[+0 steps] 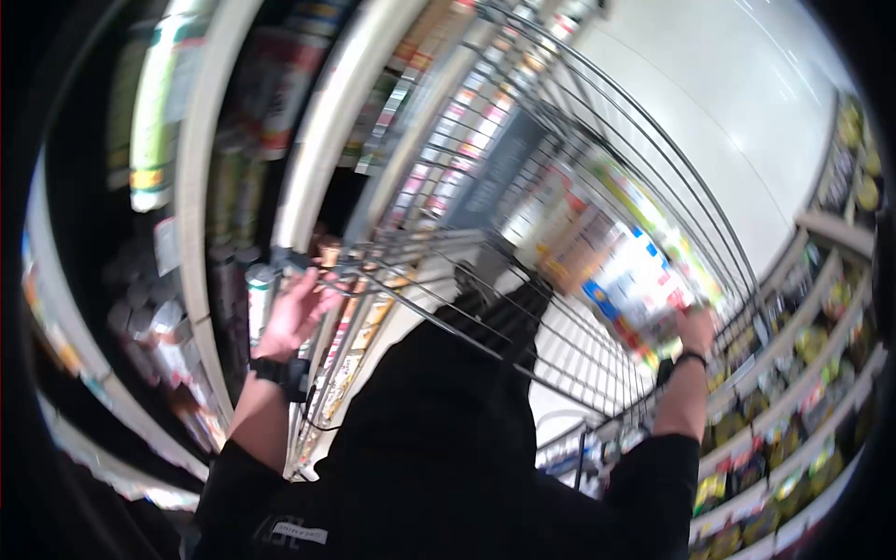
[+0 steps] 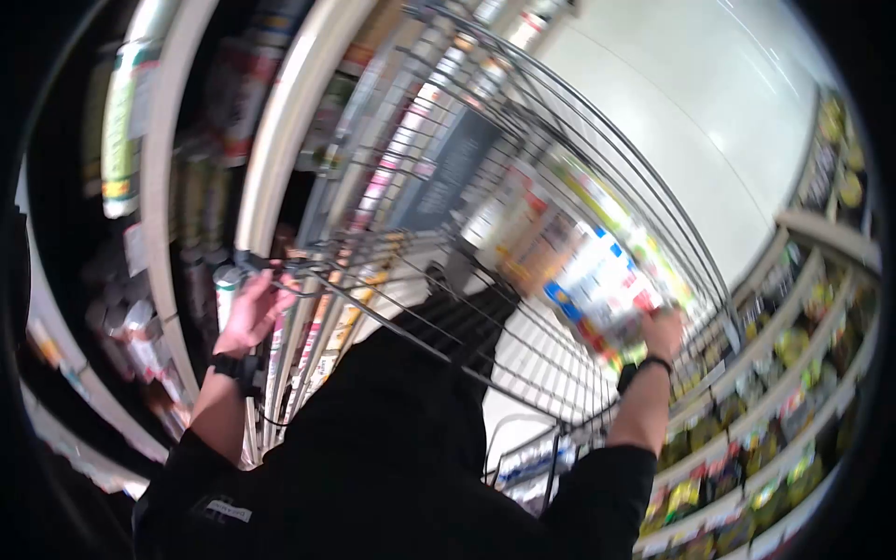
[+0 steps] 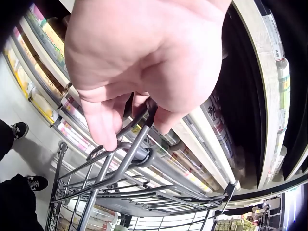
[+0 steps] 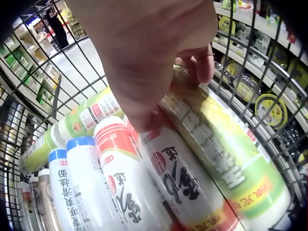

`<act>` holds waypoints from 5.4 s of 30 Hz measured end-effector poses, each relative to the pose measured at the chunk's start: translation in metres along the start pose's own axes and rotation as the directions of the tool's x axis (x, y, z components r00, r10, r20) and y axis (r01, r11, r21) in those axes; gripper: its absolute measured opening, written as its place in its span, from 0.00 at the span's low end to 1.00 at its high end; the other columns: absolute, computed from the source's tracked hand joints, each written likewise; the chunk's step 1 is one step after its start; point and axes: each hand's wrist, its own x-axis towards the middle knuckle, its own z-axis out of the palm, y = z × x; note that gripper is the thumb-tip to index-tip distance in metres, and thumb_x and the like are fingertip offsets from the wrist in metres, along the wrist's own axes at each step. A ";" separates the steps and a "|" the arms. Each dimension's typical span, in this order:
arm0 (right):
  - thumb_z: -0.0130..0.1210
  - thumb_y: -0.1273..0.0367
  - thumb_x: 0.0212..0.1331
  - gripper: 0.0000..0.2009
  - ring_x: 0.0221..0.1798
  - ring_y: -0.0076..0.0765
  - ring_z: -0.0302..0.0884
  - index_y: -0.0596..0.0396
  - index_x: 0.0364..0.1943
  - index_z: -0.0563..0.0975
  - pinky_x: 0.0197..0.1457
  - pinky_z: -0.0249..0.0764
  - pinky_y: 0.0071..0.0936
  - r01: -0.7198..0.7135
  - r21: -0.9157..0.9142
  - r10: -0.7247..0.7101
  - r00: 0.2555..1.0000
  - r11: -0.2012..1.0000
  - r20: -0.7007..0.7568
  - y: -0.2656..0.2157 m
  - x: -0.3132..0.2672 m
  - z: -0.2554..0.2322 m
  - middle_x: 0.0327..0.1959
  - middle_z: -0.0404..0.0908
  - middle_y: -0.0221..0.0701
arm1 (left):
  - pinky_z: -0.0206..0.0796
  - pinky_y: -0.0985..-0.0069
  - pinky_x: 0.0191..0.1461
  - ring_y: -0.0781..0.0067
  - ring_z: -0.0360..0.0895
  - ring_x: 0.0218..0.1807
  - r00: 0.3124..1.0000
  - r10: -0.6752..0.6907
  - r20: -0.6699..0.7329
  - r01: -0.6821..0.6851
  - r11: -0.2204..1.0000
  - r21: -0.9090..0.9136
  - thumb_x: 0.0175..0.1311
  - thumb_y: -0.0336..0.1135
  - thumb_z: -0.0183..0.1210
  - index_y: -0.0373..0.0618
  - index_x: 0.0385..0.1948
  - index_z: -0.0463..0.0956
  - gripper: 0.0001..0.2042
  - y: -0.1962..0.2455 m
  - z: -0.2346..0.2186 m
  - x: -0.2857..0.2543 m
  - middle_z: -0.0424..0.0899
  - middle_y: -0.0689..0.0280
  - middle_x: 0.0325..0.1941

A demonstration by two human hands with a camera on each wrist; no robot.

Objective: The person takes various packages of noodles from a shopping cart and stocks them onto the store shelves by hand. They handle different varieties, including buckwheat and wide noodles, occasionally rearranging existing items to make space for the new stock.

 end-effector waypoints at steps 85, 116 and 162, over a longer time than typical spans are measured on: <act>0.45 0.56 0.77 0.24 0.56 0.40 0.84 0.55 0.68 0.66 0.45 0.90 0.35 0.179 0.974 -0.965 0.242 0.141 0.096 -0.402 -0.407 -0.212 0.59 0.77 0.40 | 0.76 0.62 0.55 0.66 0.83 0.52 0.838 0.474 -0.272 -0.533 0.602 -0.595 0.80 0.56 0.44 0.47 0.54 0.75 0.22 -0.122 -0.009 -0.229 0.84 0.63 0.50; 0.49 0.67 0.71 0.23 0.55 0.30 0.79 0.58 0.69 0.69 0.53 0.79 0.28 0.173 0.959 -0.931 0.254 -0.223 -0.262 -0.218 -0.539 -0.145 0.58 0.79 0.33 | 0.72 0.53 0.65 0.62 0.77 0.65 0.715 0.556 -0.425 -0.688 0.446 -0.573 0.81 0.55 0.45 0.57 0.72 0.65 0.25 -0.287 0.036 -0.403 0.73 0.62 0.69; 0.55 0.77 0.64 0.25 0.42 0.19 0.75 0.61 0.67 0.69 0.43 0.74 0.19 0.529 0.848 -0.945 0.289 0.024 -0.154 -0.378 -0.374 -0.184 0.55 0.79 0.33 | 0.71 0.76 0.63 0.74 0.78 0.60 0.538 0.577 -0.614 -0.818 0.534 -0.215 0.71 0.27 0.62 0.37 0.69 0.57 0.29 -0.158 0.046 -0.206 0.77 0.58 0.64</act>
